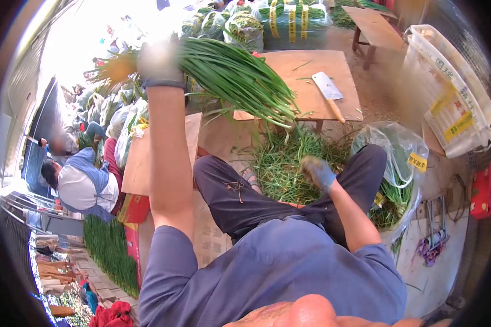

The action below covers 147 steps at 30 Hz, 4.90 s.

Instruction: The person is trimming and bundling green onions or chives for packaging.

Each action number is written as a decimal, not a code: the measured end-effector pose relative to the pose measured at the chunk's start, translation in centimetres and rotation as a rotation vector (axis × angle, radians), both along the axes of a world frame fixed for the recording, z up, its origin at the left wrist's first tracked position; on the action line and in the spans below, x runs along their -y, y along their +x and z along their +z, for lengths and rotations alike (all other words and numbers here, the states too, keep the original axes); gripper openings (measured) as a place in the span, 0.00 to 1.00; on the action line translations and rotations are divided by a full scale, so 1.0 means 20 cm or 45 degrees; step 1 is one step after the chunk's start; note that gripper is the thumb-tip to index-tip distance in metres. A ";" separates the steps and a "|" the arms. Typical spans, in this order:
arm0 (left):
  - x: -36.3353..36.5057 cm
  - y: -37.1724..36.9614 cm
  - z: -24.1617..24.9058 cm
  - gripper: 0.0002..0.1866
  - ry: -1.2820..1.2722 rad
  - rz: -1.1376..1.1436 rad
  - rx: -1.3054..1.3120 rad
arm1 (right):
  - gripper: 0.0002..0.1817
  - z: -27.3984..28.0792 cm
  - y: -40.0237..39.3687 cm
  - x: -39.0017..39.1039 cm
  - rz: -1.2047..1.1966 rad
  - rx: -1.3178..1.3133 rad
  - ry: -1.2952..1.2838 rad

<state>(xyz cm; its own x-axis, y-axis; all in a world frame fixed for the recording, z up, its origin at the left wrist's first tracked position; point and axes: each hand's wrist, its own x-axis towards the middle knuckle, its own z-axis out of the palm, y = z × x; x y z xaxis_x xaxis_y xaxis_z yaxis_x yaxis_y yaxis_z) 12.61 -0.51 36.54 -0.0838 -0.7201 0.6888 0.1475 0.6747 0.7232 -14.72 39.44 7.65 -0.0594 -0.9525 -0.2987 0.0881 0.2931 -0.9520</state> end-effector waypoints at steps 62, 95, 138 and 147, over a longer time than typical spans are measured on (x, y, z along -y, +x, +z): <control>-0.29 0.10 0.12 0.15 0.644 -0.830 -0.446 | 0.12 -0.10 -0.15 0.17 -0.470 0.139 -0.295; -0.62 0.04 0.28 0.12 0.306 -1.109 -0.257 | 0.24 0.52 0.30 0.22 -0.313 0.524 -0.283; -0.63 -0.05 0.21 0.10 -0.409 -0.055 0.146 | 0.27 0.52 0.56 0.41 0.017 1.225 -0.375; -0.71 -0.14 0.18 0.11 -1.054 0.392 0.428 | 0.23 0.53 0.45 0.47 0.234 1.460 -0.336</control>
